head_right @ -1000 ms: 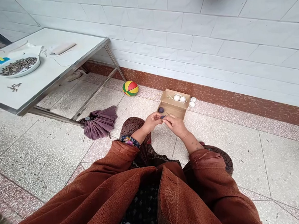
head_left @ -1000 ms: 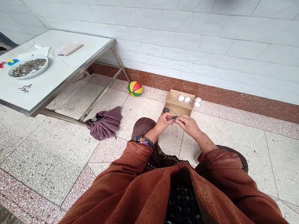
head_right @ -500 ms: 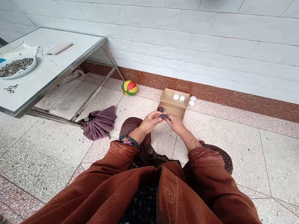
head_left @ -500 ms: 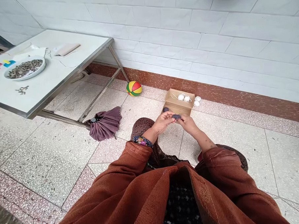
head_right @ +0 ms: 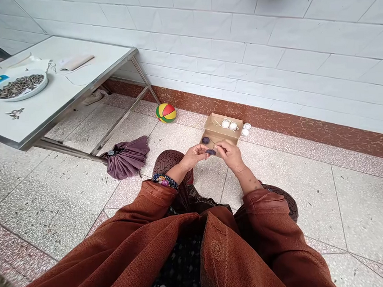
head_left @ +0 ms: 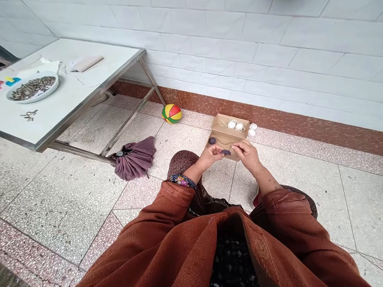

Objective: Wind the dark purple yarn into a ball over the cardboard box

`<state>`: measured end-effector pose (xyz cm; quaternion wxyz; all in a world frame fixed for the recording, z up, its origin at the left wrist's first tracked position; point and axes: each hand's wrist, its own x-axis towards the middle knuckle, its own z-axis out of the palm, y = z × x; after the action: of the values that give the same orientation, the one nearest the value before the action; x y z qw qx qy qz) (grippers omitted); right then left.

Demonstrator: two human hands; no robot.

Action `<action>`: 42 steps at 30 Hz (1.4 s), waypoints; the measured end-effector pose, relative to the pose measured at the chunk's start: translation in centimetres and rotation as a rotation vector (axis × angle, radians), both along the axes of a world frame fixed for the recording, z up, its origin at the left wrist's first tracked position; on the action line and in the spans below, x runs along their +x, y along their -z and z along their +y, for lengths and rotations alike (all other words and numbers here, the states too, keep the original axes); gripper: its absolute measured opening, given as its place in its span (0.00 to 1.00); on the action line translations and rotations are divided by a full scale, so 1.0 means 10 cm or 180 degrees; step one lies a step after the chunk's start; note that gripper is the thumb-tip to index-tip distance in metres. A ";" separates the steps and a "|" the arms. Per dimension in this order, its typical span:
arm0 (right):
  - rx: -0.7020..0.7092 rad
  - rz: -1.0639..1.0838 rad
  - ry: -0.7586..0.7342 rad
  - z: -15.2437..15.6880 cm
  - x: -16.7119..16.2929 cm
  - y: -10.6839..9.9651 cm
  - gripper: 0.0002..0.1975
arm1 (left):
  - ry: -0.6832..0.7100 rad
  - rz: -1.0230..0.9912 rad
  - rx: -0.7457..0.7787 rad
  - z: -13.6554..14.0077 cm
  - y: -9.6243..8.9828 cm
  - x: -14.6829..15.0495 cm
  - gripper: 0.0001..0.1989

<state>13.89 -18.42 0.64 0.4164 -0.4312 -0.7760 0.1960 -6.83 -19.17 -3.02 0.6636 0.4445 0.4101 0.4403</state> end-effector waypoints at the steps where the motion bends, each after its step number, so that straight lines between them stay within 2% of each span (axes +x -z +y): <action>1: -0.0001 0.0019 0.0127 0.02 0.01 0.02 0.12 | 0.0168 -0.0054 -0.0049 -0.01 -0.01 0.01 0.22; 4: -0.0168 -0.0040 0.0339 0.08 0.01 0.11 0.11 | 0.0484 -0.0424 -0.0172 -0.05 -0.06 0.02 0.23; 6: -0.0397 -0.0216 0.0338 0.09 -0.02 0.19 0.10 | 0.0448 -0.0680 -0.0225 -0.05 -0.09 0.01 0.24; 9: -0.0620 -0.0580 0.0125 0.05 -0.09 0.27 0.09 | 0.0110 -0.0936 -0.0285 -0.04 -0.12 -0.01 0.25; 11: -0.0565 -0.0767 -0.0143 0.00 -0.13 0.29 0.09 | -0.0169 -0.0980 -0.0297 -0.02 -0.11 -0.02 0.25; 14: -0.0320 -0.0816 -0.0472 -0.08 -0.16 0.24 0.10 | -0.0518 -0.0714 -0.0208 0.02 -0.05 -0.02 0.25; 16: -0.0195 -0.0747 -0.0492 -0.10 -0.14 0.19 0.10 | -0.0589 -0.0391 -0.0052 0.03 0.00 -0.01 0.22; 18: -0.0146 -0.0669 -0.0397 -0.08 -0.10 0.14 0.11 | -0.0484 -0.0136 0.0070 0.03 0.03 -0.01 0.21; 21: -0.0162 -0.0553 -0.0221 -0.02 -0.03 0.13 0.11 | 0.0031 -0.0058 0.0037 0.01 0.02 -0.02 0.21; 24: -0.0260 -0.0431 -0.0176 0.03 -0.01 0.19 0.11 | 0.0546 -0.0350 -0.0112 -0.04 -0.04 -0.03 0.23; 26: -0.0346 -0.0411 -0.0226 0.03 -0.03 0.25 0.11 | 0.0588 -0.0605 -0.0200 -0.06 -0.09 -0.04 0.24; 32: -0.0331 -0.0929 -0.0324 -0.03 -0.10 0.34 0.11 | -0.0011 -0.0891 -0.0274 -0.04 -0.16 -0.04 0.26; 38: -0.0075 -0.0806 -0.0614 -0.10 -0.11 0.16 0.14 | -0.0671 -0.0451 -0.0170 0.03 -0.07 -0.03 0.21; 40: -0.0053 -0.0681 -0.0549 -0.11 -0.09 0.09 0.15 | -0.0724 -0.0200 -0.0119 0.03 -0.04 -0.03 0.20; 42: -0.0026 -0.0497 -0.0422 -0.10 -0.06 0.05 0.15 | -0.0536 -0.0013 -0.0066 0.03 -0.01 -0.03 0.19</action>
<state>13.33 -19.40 0.15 0.3391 -0.3945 -0.8321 0.1922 -7.09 -18.90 -2.91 0.6296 0.4006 0.4493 0.4912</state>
